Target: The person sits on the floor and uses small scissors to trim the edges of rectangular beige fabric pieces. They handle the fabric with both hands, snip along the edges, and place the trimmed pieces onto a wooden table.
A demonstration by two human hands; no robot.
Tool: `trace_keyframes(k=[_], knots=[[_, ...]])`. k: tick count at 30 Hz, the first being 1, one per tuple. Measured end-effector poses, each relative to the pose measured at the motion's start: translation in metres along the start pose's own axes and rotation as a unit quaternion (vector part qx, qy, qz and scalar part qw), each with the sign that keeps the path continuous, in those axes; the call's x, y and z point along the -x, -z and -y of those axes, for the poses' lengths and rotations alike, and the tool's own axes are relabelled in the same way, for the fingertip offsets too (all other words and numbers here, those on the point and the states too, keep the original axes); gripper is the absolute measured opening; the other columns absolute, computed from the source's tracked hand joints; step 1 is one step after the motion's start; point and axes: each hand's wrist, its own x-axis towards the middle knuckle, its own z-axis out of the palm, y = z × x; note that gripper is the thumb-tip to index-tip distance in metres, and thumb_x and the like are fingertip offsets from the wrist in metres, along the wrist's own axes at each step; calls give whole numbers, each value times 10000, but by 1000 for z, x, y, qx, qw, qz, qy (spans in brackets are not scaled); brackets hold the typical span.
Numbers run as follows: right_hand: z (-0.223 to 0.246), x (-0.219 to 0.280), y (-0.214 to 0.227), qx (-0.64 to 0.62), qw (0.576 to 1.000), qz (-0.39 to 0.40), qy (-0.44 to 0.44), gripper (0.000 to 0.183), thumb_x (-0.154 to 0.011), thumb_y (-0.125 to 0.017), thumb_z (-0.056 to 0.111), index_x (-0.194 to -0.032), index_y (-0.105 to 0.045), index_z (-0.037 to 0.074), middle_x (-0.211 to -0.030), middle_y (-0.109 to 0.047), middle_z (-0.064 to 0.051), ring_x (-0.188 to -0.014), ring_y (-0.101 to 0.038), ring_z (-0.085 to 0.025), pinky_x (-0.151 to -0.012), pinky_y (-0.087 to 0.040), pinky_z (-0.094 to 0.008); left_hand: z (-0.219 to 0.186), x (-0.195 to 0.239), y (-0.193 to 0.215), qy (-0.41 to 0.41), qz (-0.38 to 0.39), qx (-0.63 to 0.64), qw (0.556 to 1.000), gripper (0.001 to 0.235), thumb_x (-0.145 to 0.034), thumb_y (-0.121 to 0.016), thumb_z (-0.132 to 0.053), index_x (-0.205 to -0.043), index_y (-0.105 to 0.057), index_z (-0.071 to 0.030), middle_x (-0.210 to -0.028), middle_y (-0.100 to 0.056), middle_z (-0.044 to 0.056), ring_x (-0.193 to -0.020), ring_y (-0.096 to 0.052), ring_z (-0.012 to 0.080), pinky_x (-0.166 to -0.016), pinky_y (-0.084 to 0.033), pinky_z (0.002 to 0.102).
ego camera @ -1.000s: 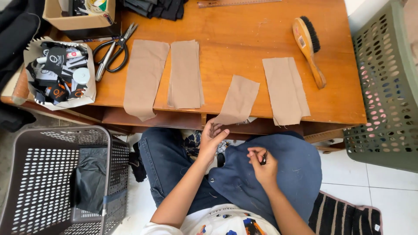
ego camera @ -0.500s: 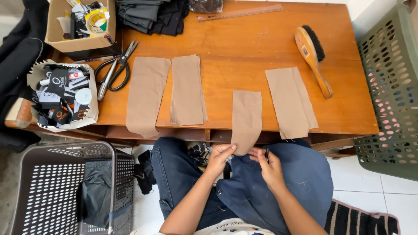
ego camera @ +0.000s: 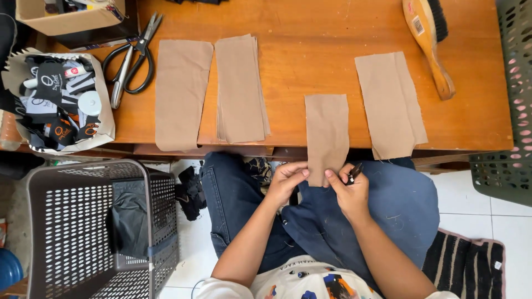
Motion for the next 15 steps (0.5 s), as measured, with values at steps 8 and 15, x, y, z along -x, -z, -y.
trace_keyframes(k=[8, 15], knots=[[8, 7, 17, 28, 998, 37, 47, 448, -712, -671, 28, -490, -297, 133, -373, -342, 26, -372, -330, -37, -363, -256, -159, 38, -29, 35, 92, 100, 148, 980, 410, -819, -421, -313, -1037, -592, -10, -930, -613, 150, -865, -587, 221, -793, -454, 333], [2, 22, 43, -10, 976, 197, 96, 449, -554, -723, -21, -396, -327, 120, -317, -351, 6, -311, -330, -75, -323, -248, -176, -62, -7, -66, 199, 41, 167, 965, 235, -792, -600, -85, -1000, -544, 7, -945, -629, 174, -859, -623, 233, -710, -512, 335]])
